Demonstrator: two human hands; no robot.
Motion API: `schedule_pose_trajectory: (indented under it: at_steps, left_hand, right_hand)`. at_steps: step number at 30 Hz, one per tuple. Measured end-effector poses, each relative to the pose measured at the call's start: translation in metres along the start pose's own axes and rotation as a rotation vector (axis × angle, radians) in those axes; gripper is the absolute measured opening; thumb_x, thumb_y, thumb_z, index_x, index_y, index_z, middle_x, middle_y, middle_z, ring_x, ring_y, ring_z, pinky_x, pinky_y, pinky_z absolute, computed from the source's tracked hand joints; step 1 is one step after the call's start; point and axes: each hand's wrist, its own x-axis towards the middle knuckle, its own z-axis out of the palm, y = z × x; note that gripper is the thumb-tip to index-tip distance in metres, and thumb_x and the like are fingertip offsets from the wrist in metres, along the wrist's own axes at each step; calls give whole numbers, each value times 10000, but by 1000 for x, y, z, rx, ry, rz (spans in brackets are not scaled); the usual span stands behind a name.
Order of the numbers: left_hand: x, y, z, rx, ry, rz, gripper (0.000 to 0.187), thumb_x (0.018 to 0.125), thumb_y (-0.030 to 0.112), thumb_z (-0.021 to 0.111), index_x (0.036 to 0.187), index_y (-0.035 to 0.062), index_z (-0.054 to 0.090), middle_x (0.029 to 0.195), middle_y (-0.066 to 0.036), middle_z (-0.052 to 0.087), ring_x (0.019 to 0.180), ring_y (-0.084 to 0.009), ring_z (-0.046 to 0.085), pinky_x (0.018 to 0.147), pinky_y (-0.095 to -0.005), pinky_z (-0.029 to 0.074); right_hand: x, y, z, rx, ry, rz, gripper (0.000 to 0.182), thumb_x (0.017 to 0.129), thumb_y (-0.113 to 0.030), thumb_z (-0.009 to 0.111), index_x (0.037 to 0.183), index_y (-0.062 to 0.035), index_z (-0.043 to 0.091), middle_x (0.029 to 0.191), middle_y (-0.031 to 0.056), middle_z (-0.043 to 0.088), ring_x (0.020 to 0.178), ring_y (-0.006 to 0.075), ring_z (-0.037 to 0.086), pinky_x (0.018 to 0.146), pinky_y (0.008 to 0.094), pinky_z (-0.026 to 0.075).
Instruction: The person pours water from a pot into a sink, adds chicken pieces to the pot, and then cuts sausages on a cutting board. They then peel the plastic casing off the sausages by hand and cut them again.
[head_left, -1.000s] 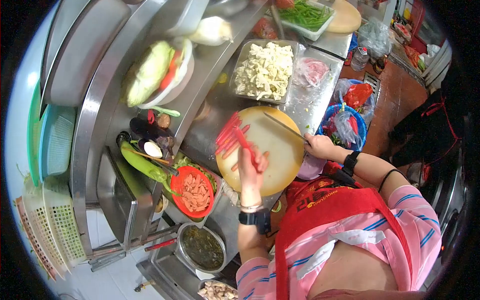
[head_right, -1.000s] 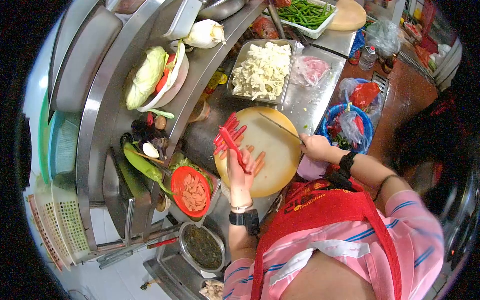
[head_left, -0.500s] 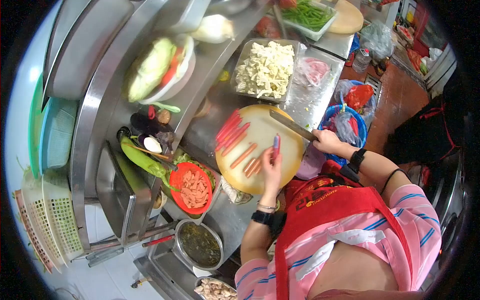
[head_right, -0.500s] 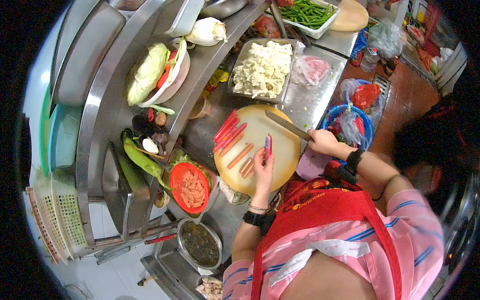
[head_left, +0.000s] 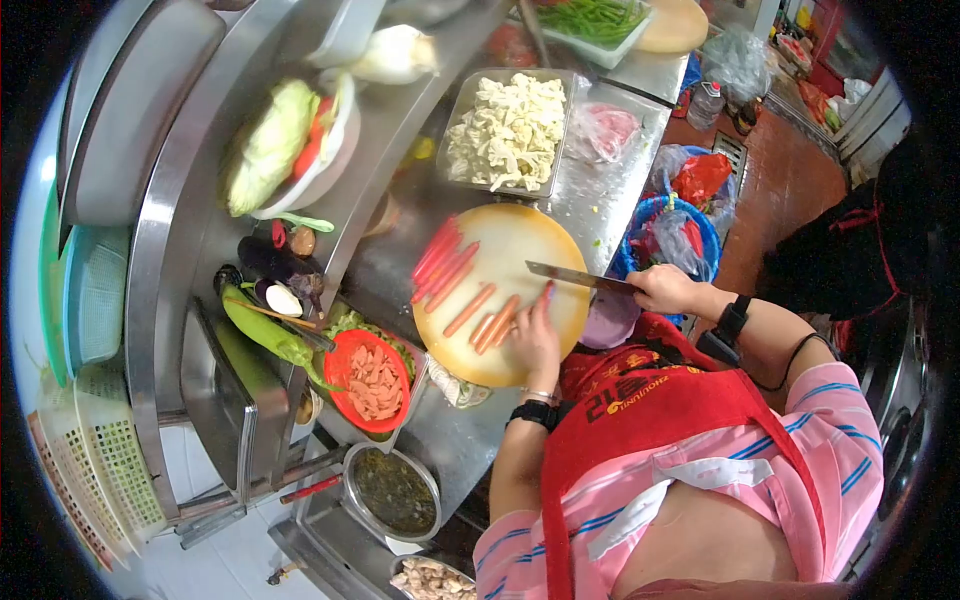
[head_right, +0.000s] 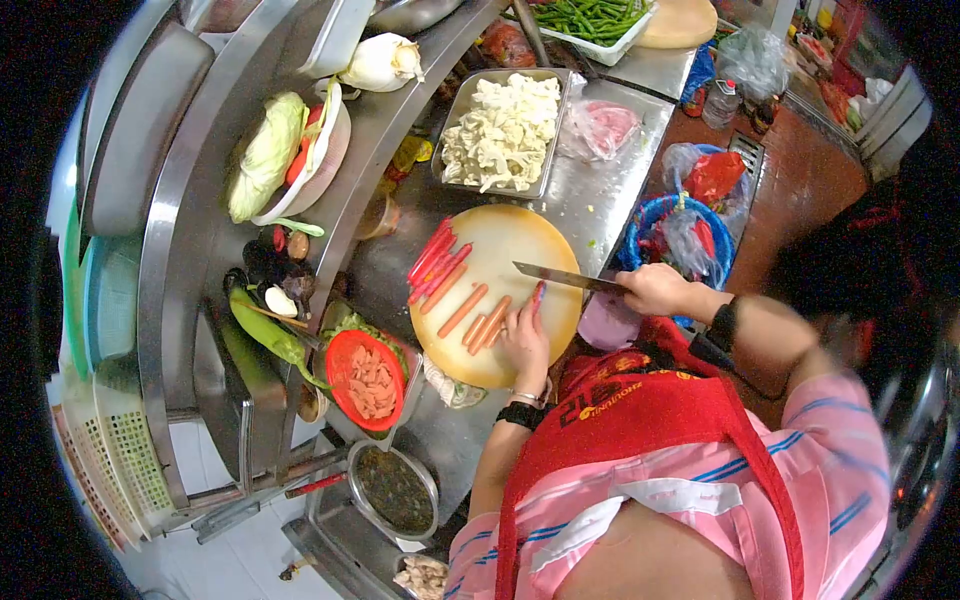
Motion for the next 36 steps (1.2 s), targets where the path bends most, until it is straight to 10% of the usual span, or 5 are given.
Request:
schedule_pose_trajectory:
  at_steps: [20,26,29,36]
  left_hand:
    - [-1,-12,3,-190,-73,8,227,782,104,582,1006,71,587,936,-107,544,878,-298,530,751,-394,431]
    - [-1,-18,-1,-303,-14,-157,270,800,84,561,1070,87,566,980,-116,562,909,-287,543,766,-366,448]
    - [-3,-26,-16,-851,-36,-400,262,871,88,508,1109,-23,516,962,-73,592,825,-92,533,708,-229,432]
    - [12,-4,-95,-1688,-158,-686,300,892,118,475,1174,18,477,908,-77,576,692,-123,533,582,-253,450]
  right_hand:
    - [42,-8,27,91,9,-57,207,733,-158,493,832,20,527,636,244,550,636,397,572,593,485,451]
    - [37,-28,13,102,60,70,323,756,-216,511,1051,-85,532,754,204,602,707,362,595,640,462,471]
    - [47,-42,15,122,198,79,440,753,-218,532,1177,-145,441,927,193,584,827,338,589,706,436,472]
    - [109,-37,76,87,266,136,430,742,-148,545,1164,-145,462,1021,182,504,923,336,546,791,407,452]
